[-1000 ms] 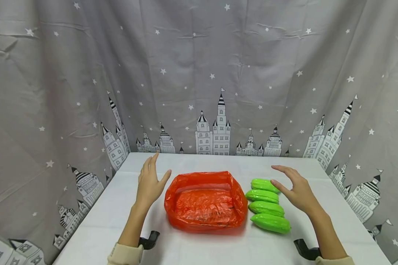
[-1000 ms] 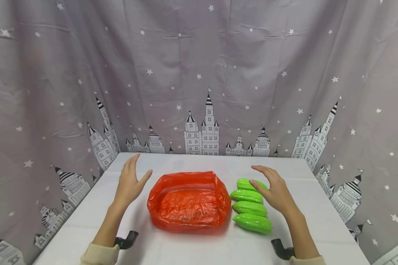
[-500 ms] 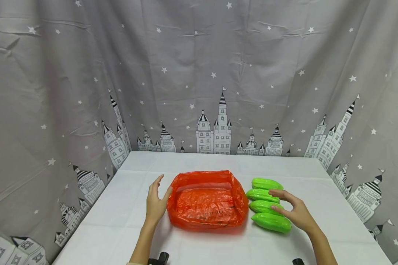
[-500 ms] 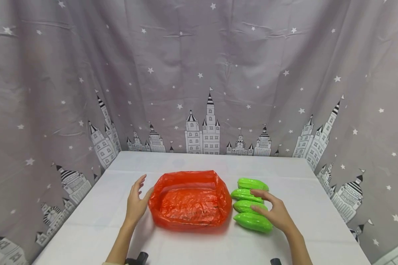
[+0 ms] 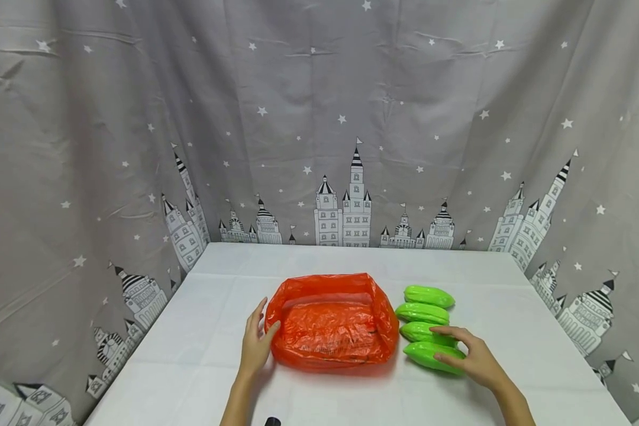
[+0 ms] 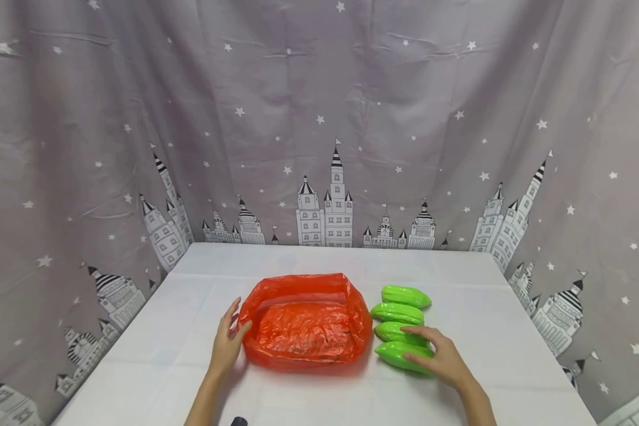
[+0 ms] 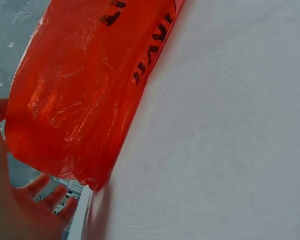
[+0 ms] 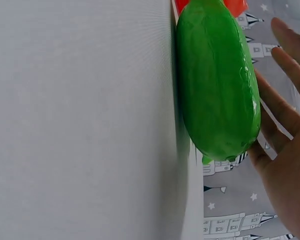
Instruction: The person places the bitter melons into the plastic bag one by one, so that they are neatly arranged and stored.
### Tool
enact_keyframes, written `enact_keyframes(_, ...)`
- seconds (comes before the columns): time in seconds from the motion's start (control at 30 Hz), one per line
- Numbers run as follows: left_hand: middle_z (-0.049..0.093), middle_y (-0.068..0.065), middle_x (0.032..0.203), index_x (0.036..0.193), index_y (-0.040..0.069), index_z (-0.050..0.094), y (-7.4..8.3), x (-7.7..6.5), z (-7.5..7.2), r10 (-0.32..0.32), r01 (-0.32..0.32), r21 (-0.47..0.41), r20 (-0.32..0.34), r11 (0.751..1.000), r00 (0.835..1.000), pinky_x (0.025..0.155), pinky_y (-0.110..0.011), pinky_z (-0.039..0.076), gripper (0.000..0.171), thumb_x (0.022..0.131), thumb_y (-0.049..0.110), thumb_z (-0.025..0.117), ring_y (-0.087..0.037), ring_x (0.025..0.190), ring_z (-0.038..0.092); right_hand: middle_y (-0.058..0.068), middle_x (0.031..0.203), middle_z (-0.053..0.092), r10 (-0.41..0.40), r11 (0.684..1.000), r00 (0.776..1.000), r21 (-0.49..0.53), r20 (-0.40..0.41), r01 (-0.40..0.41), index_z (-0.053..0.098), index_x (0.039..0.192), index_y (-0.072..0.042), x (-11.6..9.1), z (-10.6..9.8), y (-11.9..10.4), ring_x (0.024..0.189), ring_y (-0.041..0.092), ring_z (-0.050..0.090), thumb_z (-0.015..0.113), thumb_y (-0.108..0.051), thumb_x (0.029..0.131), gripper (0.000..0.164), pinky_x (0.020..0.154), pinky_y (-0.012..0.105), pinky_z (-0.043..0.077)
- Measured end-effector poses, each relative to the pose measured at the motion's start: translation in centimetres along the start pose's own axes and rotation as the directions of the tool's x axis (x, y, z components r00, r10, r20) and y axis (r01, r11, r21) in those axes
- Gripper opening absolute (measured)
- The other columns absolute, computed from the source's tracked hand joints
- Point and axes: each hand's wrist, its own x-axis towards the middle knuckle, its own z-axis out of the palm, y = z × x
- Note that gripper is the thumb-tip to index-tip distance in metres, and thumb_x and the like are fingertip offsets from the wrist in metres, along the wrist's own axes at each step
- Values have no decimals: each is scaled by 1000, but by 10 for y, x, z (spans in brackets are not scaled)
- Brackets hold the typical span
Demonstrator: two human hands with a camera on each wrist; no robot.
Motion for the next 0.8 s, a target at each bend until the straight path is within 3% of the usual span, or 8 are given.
enact_keyframes(0.1, 33, -18, 139, 144, 22, 33, -4, -2, 1, -11, 11, -18, 18, 1000, 1000, 95, -59, 36, 61, 89, 20, 61, -37, 122, 38, -5, 116, 60, -54, 997, 999, -53, -10, 53, 62, 116, -24, 1, 2, 3, 109, 11, 50, 78, -26, 73, 47, 86, 53, 44)
enact_keyframes(0.33, 31, -19, 140, 145, 20, 31, -8, -5, 1, -3, 6, -44, 54, 999, 999, 96, -56, 36, 62, 90, 19, 60, -38, 121, 41, -4, 110, 63, -154, 974, 988, -170, -30, 147, 66, 112, -18, 0, 7, 4, 101, 10, 52, 81, -25, 67, 48, 80, 46, 47)
enact_keyframes(0.57, 30, -26, 138, 144, 5, 28, 27, -13, -5, -13, 16, -32, 89, 999, 996, 96, -59, 35, 61, 90, 9, 57, -44, 122, 38, -4, 110, 62, -174, 970, 985, -176, -10, 170, 67, 112, -19, -2, 9, 5, 98, 10, 51, 82, -24, 66, 49, 80, 44, 47)
enact_keyframes(0.73, 31, -26, 139, 144, 4, 28, 26, -14, -5, 1, 1, -22, 89, 1000, 996, 97, -60, 32, 61, 90, 11, 57, -43, 123, 36, -6, 109, 61, -172, 969, 985, -181, -7, 168, 67, 112, -20, -2, 10, 5, 98, 10, 51, 83, -24, 65, 50, 80, 44, 47)
enact_keyframes(0.8, 31, -25, 139, 144, 6, 29, 19, -12, -3, 7, -5, -34, 85, 999, 996, 97, -61, 32, 61, 90, 12, 58, -43, 124, 36, -6, 109, 61, -170, 969, 985, -181, -8, 166, 67, 112, -20, -3, 10, 5, 98, 9, 51, 83, -24, 64, 50, 80, 44, 47)
